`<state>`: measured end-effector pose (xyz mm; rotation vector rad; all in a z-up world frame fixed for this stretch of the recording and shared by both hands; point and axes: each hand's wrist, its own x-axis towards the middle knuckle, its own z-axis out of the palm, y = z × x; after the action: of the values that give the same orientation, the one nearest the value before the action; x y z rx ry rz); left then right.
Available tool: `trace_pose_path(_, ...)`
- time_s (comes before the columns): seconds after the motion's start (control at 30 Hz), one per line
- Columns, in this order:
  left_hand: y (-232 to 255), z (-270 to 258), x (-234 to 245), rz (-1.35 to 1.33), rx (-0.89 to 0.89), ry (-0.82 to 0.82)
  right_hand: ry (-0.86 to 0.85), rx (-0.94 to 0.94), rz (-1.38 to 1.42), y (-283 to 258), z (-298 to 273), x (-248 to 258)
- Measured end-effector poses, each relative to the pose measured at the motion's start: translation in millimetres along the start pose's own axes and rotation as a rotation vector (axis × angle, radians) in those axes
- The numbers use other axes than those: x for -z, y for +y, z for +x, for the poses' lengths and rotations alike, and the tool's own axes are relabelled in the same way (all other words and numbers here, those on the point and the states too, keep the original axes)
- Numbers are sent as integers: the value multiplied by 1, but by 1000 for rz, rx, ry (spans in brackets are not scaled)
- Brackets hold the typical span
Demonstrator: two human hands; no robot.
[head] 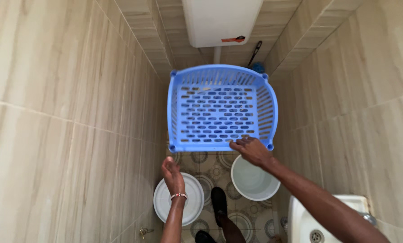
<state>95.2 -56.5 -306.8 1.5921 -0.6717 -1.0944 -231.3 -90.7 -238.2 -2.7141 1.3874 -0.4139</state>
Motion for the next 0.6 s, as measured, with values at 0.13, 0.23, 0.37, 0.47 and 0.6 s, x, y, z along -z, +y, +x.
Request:
trace_pose_path(0.13, -4, 34, -10, 114, 77, -45, -261, 68, -56, 54, 2, -53)
trace_pose_path(0.23, -15, 70, -27, 197, -2, -171, -338, 107, -84, 95, 8, -99)
trace_pose_path(0.37, -25, 94, -57, 258, -140, -322, -352, 128, -115, 135, 18, -152)
trace_pose_path(0.47, -34, 106, -88, 385, -207, -376, -252, 31, -113, 156, 37, -173)
trace_pose_path(0.6, -71, 117, -102, 371, -216, -271, 102, -123, -118, 127, 24, -163)
